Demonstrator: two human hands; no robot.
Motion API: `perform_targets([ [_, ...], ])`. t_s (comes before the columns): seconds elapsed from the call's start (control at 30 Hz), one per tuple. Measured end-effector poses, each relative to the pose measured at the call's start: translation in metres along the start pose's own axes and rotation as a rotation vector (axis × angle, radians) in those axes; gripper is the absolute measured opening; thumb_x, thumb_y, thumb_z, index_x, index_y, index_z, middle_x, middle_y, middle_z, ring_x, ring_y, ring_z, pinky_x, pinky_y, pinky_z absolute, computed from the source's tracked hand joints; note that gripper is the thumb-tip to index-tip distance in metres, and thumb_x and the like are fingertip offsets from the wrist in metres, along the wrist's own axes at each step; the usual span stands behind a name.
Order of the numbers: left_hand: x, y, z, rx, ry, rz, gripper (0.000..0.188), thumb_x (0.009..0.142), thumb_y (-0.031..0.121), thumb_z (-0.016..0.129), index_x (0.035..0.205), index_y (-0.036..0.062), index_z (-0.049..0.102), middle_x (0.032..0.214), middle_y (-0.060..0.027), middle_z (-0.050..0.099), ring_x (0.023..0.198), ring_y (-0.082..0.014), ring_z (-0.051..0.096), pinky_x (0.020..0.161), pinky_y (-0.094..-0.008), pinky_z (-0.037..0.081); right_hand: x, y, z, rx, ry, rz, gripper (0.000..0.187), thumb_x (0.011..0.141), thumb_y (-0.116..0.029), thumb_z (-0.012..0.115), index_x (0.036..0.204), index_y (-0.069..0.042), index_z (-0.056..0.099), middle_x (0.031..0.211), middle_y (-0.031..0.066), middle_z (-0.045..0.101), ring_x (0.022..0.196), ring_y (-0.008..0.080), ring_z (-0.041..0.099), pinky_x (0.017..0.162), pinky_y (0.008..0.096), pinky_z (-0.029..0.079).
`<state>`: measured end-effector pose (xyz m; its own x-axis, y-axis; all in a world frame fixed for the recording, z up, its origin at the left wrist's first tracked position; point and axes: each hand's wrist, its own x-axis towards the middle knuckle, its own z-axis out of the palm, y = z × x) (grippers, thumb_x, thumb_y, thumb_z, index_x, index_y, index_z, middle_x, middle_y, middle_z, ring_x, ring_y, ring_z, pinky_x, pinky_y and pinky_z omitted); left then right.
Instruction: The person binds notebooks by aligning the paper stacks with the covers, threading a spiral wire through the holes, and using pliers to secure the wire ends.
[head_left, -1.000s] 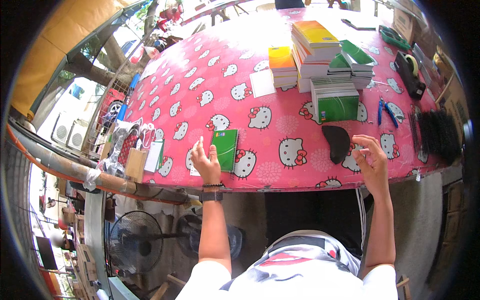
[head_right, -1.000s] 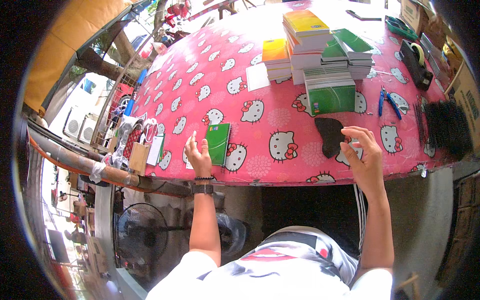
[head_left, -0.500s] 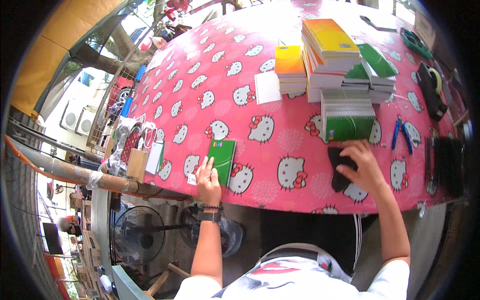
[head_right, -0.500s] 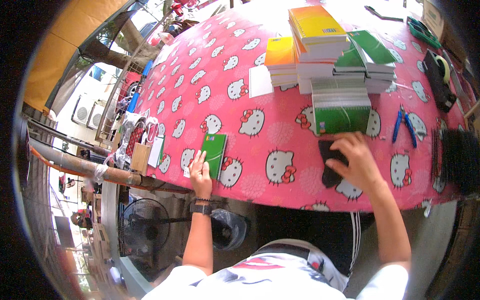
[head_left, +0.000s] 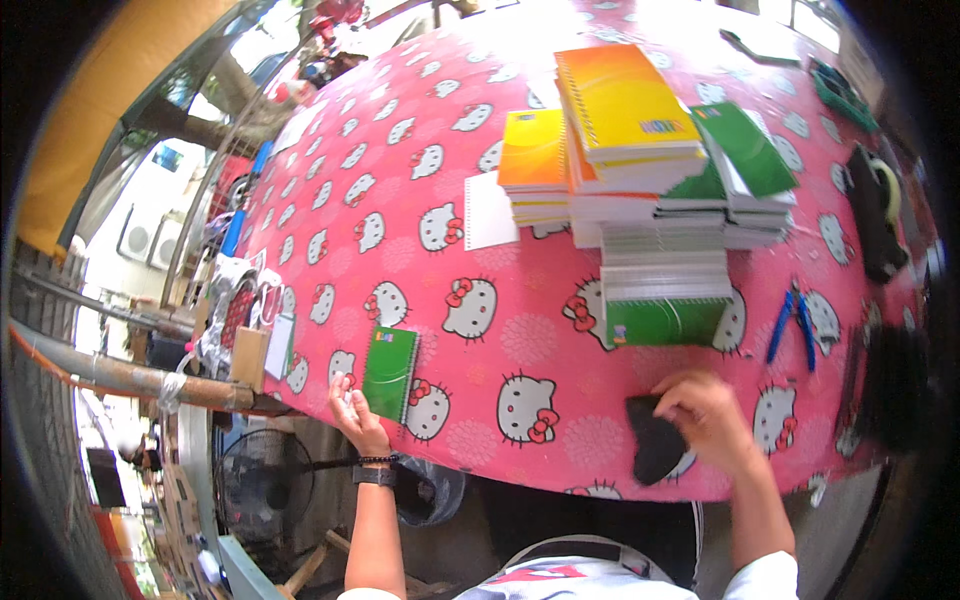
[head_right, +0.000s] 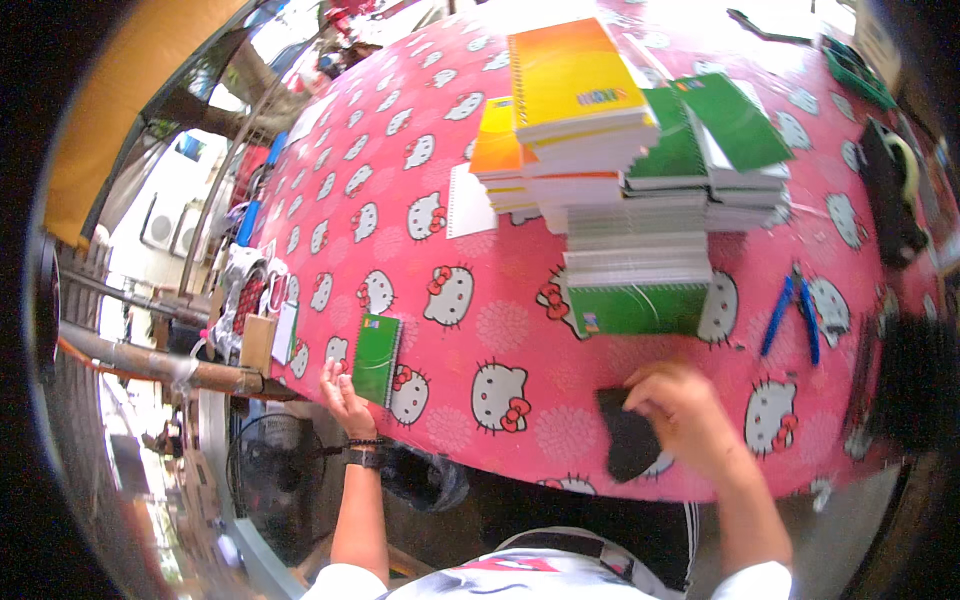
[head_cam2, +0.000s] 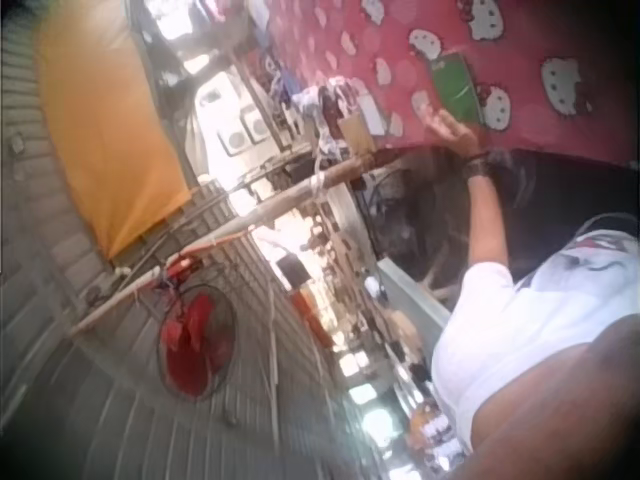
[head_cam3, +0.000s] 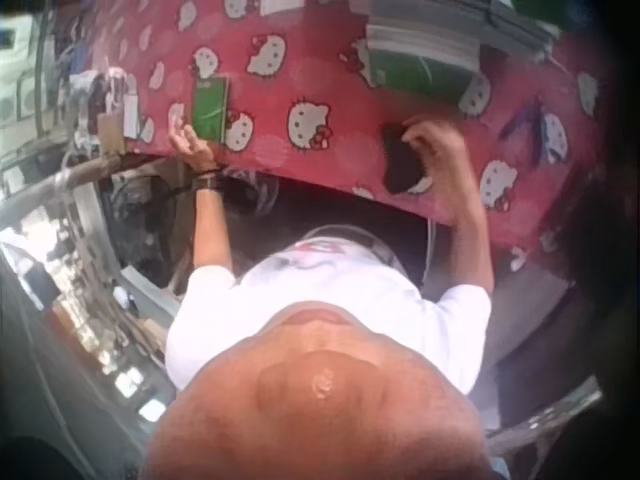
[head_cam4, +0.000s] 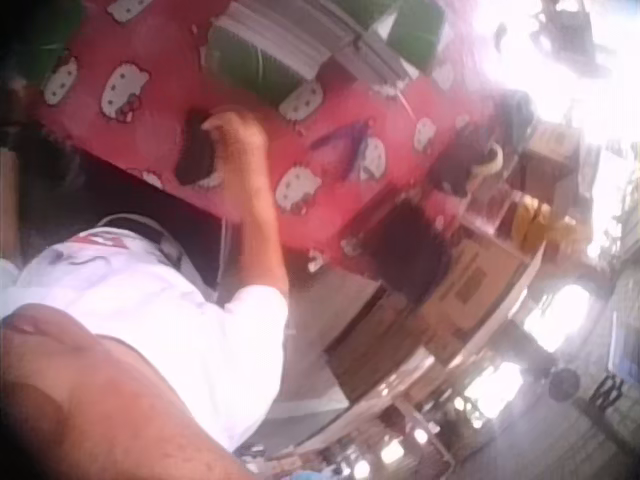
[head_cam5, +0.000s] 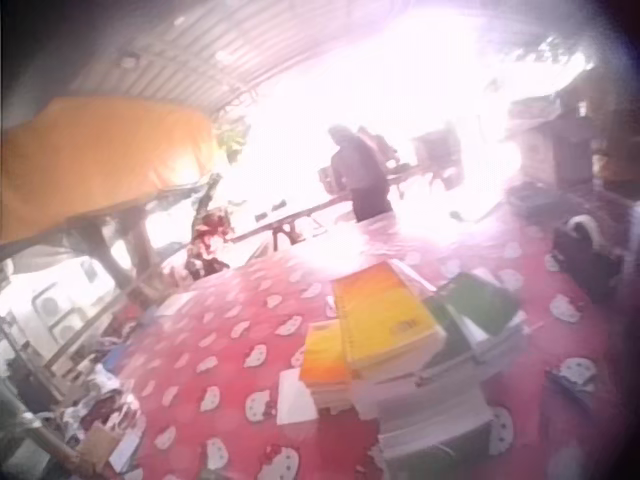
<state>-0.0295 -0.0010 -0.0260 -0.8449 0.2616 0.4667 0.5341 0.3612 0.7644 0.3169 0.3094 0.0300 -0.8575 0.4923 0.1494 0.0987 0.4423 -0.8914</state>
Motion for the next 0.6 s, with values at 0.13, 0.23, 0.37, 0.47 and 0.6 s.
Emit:
perform_targets([
  [0.13, -0.003, 0.009, 0.000, -0.165, 0.092, -0.162, 0.044, 0.097, 0.028, 0.041, 0.127, -0.0042, 0.040, 0.128, -0.0173, 0.044, 0.116, -0.0275, 0.044, 0.099, -0.0367, 0.035, -0.023, 0.033, -0.057, -0.288, 0.272, 0.033, 0.020, 0.063, 0.013, 0.061, 0.074, -0.003, 0.058, 0.075, 0.0085, 0.060, 0.074, 0.0233, 0.056, 0.065, 0.0335, 0.044],
  [0.23, 0.001, 0.013, 0.007, -0.114, 0.217, 0.020, 0.044, 0.096, 0.027, 0.043, 0.127, -0.0043, 0.040, 0.130, -0.0183, 0.042, 0.119, -0.0288, 0.041, 0.101, -0.0393, 0.033, -0.021, 0.019, -0.074, -0.560, 0.299, 0.050, 0.018, 0.066, 0.008, 0.064, 0.079, -0.002, 0.058, 0.081, 0.0095, 0.060, 0.080, 0.0265, 0.055, 0.069, 0.0344, 0.044],
  [0.37, -0.001, 0.081, 0.011, 0.006, 0.230, 0.359, 0.035, 0.095, 0.019, 0.043, 0.123, -0.0028, 0.043, 0.134, -0.0179, 0.038, 0.126, -0.0294, 0.034, 0.103, -0.0457, 0.029, 0.033, -0.015, -0.031, -0.728, 0.519, -0.286, 0.024, 0.067, -0.006, 0.071, 0.090, -0.008, 0.064, 0.093, 0.0058, 0.064, 0.095, 0.0256, 0.056, 0.082, 0.0348, 0.044],
  [0.47, -0.014, 0.126, 0.017, -0.158, 0.135, 0.477, 0.033, 0.093, 0.018, 0.047, 0.121, 0.0001, 0.044, 0.136, -0.0168, 0.035, 0.128, -0.0299, 0.031, 0.104, -0.0480, 0.026, 0.066, -0.002, -0.019, -0.874, 0.514, -0.329, 0.023, 0.068, -0.011, 0.072, 0.091, -0.010, 0.066, 0.093, 0.0026, 0.063, 0.095, 0.0227, 0.056, 0.085, 0.0341, 0.043],
  [0.6, -0.045, 0.144, 0.019, -0.213, 0.005, 0.537, 0.039, 0.084, 0.012, 0.056, 0.119, -0.0001, 0.044, 0.136, -0.0141, 0.033, 0.128, -0.0280, 0.029, 0.107, -0.0457, 0.022, 0.077, 0.010, -0.020, -0.926, 0.452, -0.370, 0.021, 0.070, -0.015, 0.071, 0.090, -0.011, 0.067, 0.090, 0.0003, 0.063, 0.092, 0.0202, 0.056, 0.086, 0.0340, 0.043],
])
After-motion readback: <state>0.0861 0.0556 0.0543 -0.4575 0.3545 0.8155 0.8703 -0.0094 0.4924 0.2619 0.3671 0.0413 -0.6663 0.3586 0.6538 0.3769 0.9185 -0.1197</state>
